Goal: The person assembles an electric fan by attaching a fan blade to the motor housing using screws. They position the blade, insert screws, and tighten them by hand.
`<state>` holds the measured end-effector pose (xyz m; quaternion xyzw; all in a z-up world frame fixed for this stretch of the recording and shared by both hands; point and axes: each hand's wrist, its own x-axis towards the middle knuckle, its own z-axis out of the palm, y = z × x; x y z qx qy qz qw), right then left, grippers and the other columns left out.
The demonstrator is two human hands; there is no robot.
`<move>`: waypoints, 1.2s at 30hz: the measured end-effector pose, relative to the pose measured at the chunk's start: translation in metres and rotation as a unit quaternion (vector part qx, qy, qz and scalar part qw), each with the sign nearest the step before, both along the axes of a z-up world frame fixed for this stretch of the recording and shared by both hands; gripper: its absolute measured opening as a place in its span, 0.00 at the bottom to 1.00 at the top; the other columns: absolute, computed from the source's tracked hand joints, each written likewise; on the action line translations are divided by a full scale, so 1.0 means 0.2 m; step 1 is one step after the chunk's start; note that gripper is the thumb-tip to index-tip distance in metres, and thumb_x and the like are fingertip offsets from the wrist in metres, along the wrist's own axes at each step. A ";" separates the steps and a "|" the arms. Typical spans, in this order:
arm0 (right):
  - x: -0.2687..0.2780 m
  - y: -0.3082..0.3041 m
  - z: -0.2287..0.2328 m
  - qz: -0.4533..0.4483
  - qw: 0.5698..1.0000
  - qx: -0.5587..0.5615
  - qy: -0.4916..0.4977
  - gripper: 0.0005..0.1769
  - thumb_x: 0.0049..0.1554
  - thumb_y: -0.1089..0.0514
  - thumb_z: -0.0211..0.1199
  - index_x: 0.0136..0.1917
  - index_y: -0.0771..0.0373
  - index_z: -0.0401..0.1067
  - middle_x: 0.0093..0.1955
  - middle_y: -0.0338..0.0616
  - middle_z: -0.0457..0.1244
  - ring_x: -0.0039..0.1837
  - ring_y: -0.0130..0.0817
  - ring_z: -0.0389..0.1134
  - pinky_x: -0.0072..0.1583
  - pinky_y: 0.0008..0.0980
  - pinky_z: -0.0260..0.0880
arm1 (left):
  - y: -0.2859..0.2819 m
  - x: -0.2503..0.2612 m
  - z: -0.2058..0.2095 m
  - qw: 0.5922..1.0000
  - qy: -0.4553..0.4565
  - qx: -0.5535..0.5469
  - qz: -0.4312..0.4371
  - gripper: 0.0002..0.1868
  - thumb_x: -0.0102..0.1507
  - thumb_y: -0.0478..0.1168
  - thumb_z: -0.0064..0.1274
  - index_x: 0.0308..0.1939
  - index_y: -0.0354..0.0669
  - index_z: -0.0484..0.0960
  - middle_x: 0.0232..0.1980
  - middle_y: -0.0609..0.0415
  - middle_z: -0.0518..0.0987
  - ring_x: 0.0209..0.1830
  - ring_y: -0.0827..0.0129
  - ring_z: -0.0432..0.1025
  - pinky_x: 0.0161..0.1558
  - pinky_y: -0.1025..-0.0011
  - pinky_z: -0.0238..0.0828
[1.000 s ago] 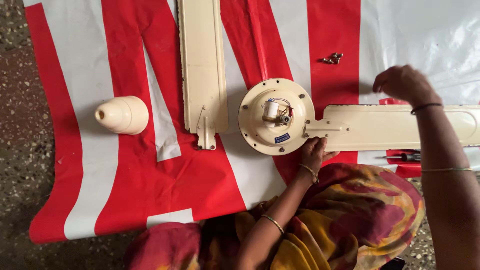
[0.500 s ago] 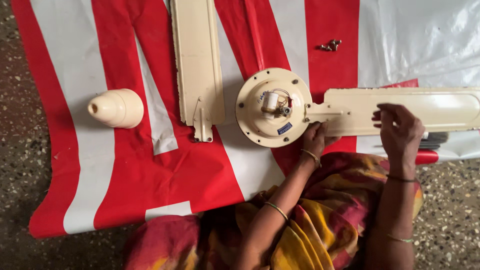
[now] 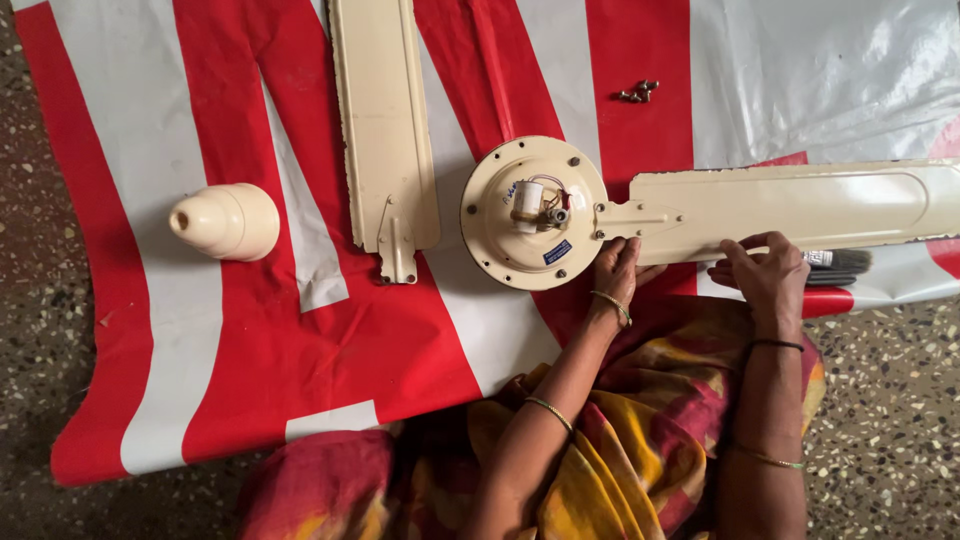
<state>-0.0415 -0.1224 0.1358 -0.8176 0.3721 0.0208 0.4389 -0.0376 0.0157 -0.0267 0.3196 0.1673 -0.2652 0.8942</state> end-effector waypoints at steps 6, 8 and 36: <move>0.02 0.01 -0.02 -0.009 0.998 0.002 0.055 0.15 0.61 0.61 0.66 0.50 0.80 0.71 0.40 0.60 0.70 0.38 0.41 0.74 0.39 0.34 0.78 | -0.02 -0.01 -0.05 1.000 0.010 -0.006 -0.001 0.16 0.75 0.46 0.46 0.52 0.34 0.77 0.51 0.50 0.79 0.49 0.62 0.79 0.51 0.62 0.84; 0.00 -0.02 -0.05 -0.008 0.997 -0.012 0.071 0.15 0.61 0.61 0.66 0.50 0.80 0.72 0.39 0.59 0.70 0.37 0.42 0.74 0.39 0.34 0.77 | -0.02 -0.02 -0.07 1.000 0.013 -0.007 -0.005 0.16 0.75 0.45 0.47 0.52 0.33 0.77 0.51 0.49 0.79 0.49 0.61 0.79 0.51 0.62 0.84; -0.15 -0.81 -0.46 -0.228 0.963 0.068 -0.130 0.31 0.59 0.70 0.72 0.65 0.70 0.53 0.55 0.62 0.67 0.45 0.46 0.77 0.45 0.39 0.81 | -0.06 0.05 -0.05 1.000 0.022 -0.009 -0.012 0.18 0.74 0.46 0.46 0.57 0.33 0.75 0.56 0.47 0.79 0.51 0.59 0.79 0.53 0.64 0.82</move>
